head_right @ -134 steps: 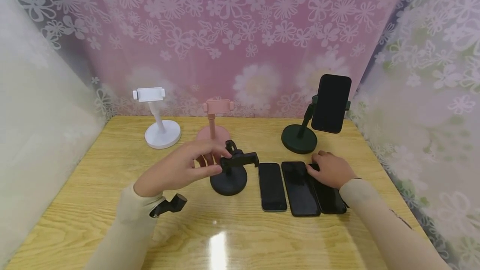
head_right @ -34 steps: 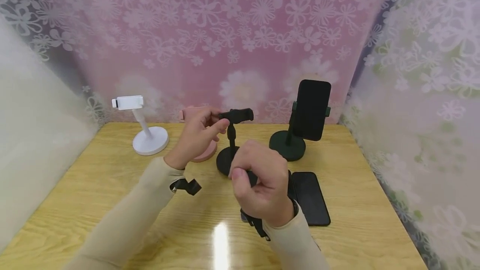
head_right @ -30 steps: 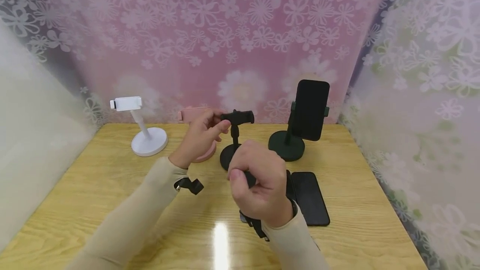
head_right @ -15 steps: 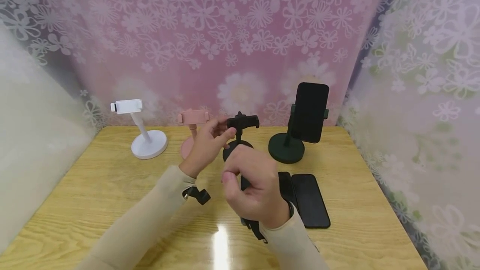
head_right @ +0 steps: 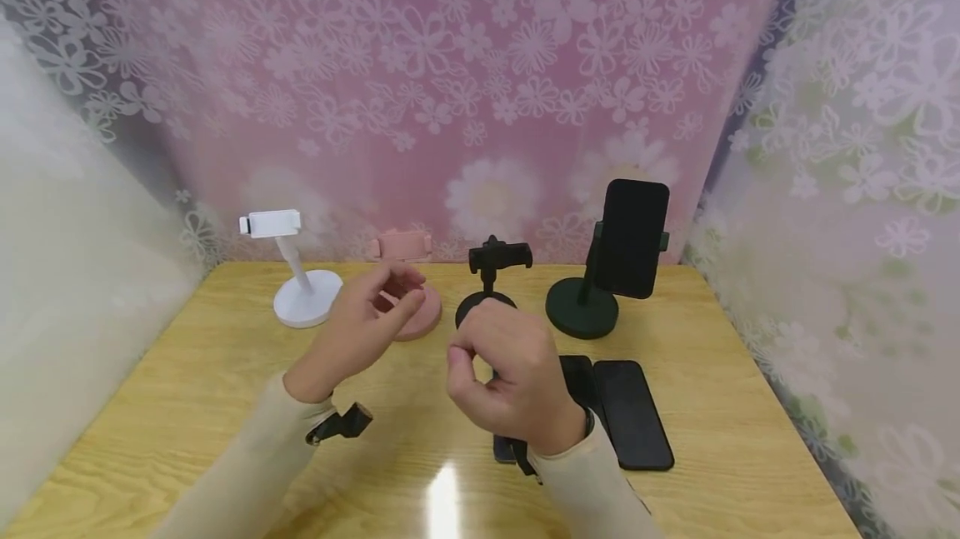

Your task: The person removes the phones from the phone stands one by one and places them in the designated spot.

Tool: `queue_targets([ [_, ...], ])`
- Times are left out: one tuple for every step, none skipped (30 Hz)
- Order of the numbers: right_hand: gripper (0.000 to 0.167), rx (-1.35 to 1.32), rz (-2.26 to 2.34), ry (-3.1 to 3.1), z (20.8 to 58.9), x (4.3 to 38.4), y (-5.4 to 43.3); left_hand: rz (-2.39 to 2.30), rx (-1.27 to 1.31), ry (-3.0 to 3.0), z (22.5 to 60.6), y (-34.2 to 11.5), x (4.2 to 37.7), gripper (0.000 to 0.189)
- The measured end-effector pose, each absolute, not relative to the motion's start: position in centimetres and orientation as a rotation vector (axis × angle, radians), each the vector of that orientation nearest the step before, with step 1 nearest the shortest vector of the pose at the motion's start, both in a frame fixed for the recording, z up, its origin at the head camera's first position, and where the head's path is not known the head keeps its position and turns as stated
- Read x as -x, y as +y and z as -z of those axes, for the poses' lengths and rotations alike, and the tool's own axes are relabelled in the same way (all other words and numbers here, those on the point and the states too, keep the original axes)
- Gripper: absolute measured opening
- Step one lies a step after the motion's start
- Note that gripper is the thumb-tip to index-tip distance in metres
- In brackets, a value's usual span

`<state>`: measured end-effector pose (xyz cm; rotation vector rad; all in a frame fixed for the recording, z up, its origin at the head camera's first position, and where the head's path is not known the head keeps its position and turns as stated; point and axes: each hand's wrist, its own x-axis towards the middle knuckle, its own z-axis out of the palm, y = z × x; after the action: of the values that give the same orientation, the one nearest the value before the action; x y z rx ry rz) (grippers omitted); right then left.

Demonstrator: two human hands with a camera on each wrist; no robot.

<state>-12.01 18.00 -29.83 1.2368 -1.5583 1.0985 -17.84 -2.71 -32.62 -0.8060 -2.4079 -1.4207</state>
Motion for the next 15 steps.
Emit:
queue_targets([
  [0.015,-1.232,-1.078,-1.575,30.0,12.1,17.9,1.379,0.816,-2.376,32.5,-3.4,17.4,0.011],
  [0.015,-1.229,-1.056,-1.590,30.2,12.2,17.8,1.334,0.822,-2.337,32.3,-4.1,16.9,0.010],
  [0.016,-1.225,-1.037,-1.605,30.3,12.4,17.7,1.295,0.826,-2.295,32.2,-4.8,16.5,0.008],
  [0.016,-1.219,-1.017,-1.622,30.5,12.5,17.7,1.258,0.827,-2.253,32.0,-5.4,16.1,0.007],
  [0.016,-1.209,-0.999,-1.639,30.7,12.6,17.7,1.235,0.829,-2.217,31.9,-5.9,15.8,0.007],
  [0.016,-1.204,-0.985,-1.653,30.8,12.8,17.8,1.229,0.833,-2.191,31.8,-6.4,15.6,0.007],
  [0.017,-1.196,-0.971,-1.670,31.0,12.9,17.8,1.236,0.834,-2.170,31.9,-6.9,15.6,0.006],
  [0.017,-1.190,-0.959,-1.682,31.1,13.1,17.8,1.243,0.832,-2.163,31.9,-7.3,15.6,0.006],
  [0.018,-1.184,-0.951,-1.694,31.2,13.2,17.8,1.244,0.826,-2.172,32.0,-7.6,15.7,0.006],
  [0.018,-1.177,-0.942,-1.706,31.3,13.3,17.8,1.244,0.819,-2.192,32.0,-7.9,15.9,0.005],
  [0.018,-1.172,-0.936,-1.717,31.4,13.4,17.8,1.244,0.813,-2.217,32.1,-8.2,16.1,0.005],
  [0.019,-1.169,-0.929,-1.728,31.5,13.5,17.7,1.242,0.806,-2.247,32.1,-8.4,16.2,0.005],
  [0.019,-1.165,-0.923,-1.739,31.6,13.6,17.7,1.236,0.798,-2.278,32.1,-8.6,16.4,0.005],
  [0.019,-1.162,-0.915,-1.748,31.6,13.7,17.7,1.226,0.794,-2.308,32.1,-8.8,16.5,0.005],
  [0.020,-1.155,-0.904,-1.761,31.6,13.8,17.7,1.221,0.794,-2.333,32.0,-8.9,16.6,0.004],
])
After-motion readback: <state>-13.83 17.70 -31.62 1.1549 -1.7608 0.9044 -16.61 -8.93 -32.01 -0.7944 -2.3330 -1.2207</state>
